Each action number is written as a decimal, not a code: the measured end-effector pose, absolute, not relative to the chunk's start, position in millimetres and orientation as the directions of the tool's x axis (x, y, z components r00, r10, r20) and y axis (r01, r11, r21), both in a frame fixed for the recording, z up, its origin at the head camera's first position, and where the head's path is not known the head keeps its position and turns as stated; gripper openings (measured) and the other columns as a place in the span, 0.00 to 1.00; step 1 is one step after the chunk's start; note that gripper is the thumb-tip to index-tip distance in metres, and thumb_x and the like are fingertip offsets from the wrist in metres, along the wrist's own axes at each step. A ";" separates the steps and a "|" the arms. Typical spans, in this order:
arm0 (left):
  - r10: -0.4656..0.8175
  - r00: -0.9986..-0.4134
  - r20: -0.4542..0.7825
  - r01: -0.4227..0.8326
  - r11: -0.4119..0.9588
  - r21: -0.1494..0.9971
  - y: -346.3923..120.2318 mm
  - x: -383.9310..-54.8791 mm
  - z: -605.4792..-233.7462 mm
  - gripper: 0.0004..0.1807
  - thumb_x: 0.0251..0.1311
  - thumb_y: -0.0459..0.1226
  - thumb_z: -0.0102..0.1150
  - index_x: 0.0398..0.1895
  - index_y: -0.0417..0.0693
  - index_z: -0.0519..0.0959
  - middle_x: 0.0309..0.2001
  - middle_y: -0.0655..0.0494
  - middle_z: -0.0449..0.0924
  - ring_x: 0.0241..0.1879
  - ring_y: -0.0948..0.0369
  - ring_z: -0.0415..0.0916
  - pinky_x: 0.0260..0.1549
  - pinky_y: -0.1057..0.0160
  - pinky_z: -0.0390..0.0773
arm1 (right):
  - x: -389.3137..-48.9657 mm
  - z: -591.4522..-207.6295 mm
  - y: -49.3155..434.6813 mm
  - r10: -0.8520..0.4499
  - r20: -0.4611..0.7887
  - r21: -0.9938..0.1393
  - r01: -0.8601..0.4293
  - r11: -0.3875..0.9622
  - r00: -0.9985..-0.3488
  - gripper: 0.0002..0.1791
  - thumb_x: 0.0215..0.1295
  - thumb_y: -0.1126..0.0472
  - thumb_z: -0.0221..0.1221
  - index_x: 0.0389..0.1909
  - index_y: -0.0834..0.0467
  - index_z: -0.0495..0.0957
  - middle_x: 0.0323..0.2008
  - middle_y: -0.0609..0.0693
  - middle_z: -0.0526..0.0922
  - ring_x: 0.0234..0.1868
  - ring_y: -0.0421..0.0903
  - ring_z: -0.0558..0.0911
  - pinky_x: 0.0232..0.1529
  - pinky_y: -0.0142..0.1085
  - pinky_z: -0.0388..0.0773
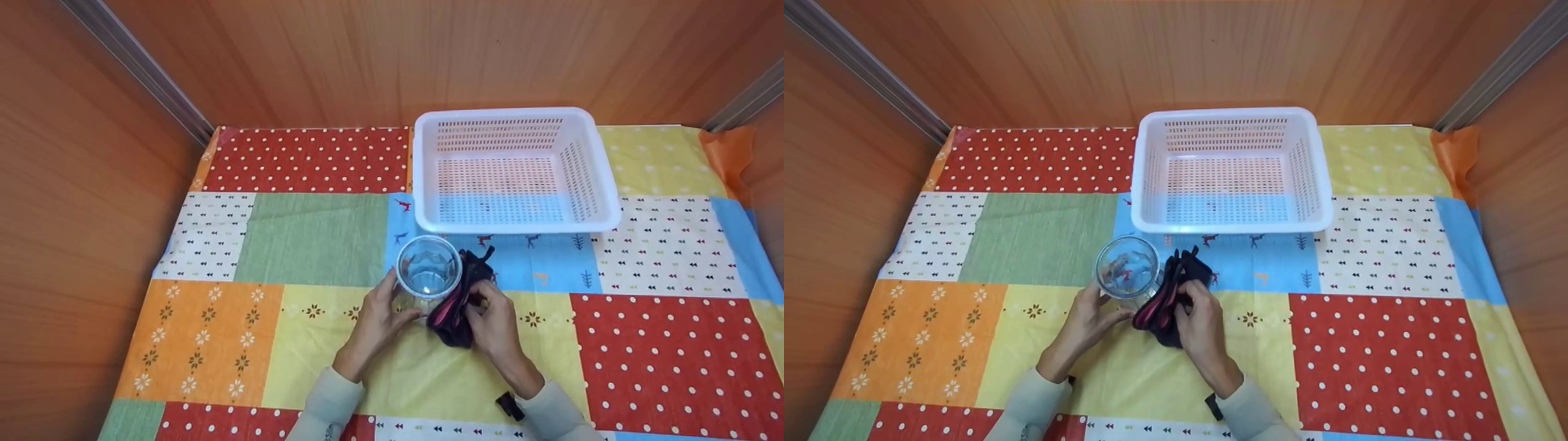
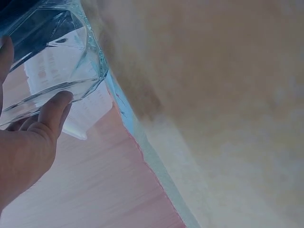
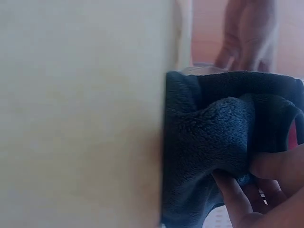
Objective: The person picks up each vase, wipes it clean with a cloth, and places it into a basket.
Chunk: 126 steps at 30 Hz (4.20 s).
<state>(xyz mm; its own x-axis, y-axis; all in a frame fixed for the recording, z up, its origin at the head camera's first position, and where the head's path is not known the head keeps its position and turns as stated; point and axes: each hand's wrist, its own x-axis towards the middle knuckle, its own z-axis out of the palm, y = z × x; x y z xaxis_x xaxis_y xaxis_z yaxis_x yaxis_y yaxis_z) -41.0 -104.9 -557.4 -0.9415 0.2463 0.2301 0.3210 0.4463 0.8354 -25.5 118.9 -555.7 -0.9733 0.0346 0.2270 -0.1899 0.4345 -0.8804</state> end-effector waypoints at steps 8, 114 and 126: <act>0.241 -0.949 0.203 0.291 0.425 0.857 -104.4 -40.9 -559.0 0.48 0.51 0.26 0.80 0.75 0.28 0.64 0.67 0.31 0.75 0.68 0.39 0.74 0.64 0.48 0.79 | -24.1 -552.4 117.2 0.044 0.176 -0.907 -0.144 0.396 -0.983 0.10 0.61 0.81 0.62 0.35 0.63 0.81 0.38 0.55 0.83 0.43 0.50 0.86 0.40 0.33 0.86; 0.271 -0.950 0.154 0.280 0.526 0.803 -102.9 -45.6 -544.8 0.44 0.52 0.29 0.80 0.73 0.34 0.68 0.62 0.36 0.81 0.62 0.42 0.81 0.59 0.47 0.83 | -22.3 -519.5 108.5 0.058 0.241 -0.913 -0.206 0.352 -0.969 0.14 0.61 0.83 0.63 0.45 0.69 0.84 0.45 0.58 0.84 0.51 0.56 0.86 0.46 0.36 0.89; 0.264 -0.953 0.151 0.268 0.495 0.827 -102.4 -45.2 -546.1 0.49 0.51 0.30 0.81 0.76 0.33 0.65 0.63 0.35 0.80 0.63 0.40 0.79 0.58 0.48 0.84 | -26.2 -555.0 121.6 0.016 0.300 -0.845 -0.258 0.468 -0.954 0.12 0.58 0.82 0.64 0.40 0.68 0.84 0.40 0.57 0.86 0.39 0.45 0.82 0.37 0.28 0.83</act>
<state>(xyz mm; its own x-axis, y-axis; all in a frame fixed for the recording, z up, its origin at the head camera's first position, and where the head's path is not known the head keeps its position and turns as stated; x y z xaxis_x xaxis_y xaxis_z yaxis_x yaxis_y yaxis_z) -45.2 -102.4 -546.1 -0.9526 0.2642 0.1506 0.2680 0.4948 0.8267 -26.2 121.6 -555.0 -0.9537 0.0162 0.3004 -0.2582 0.4683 -0.8450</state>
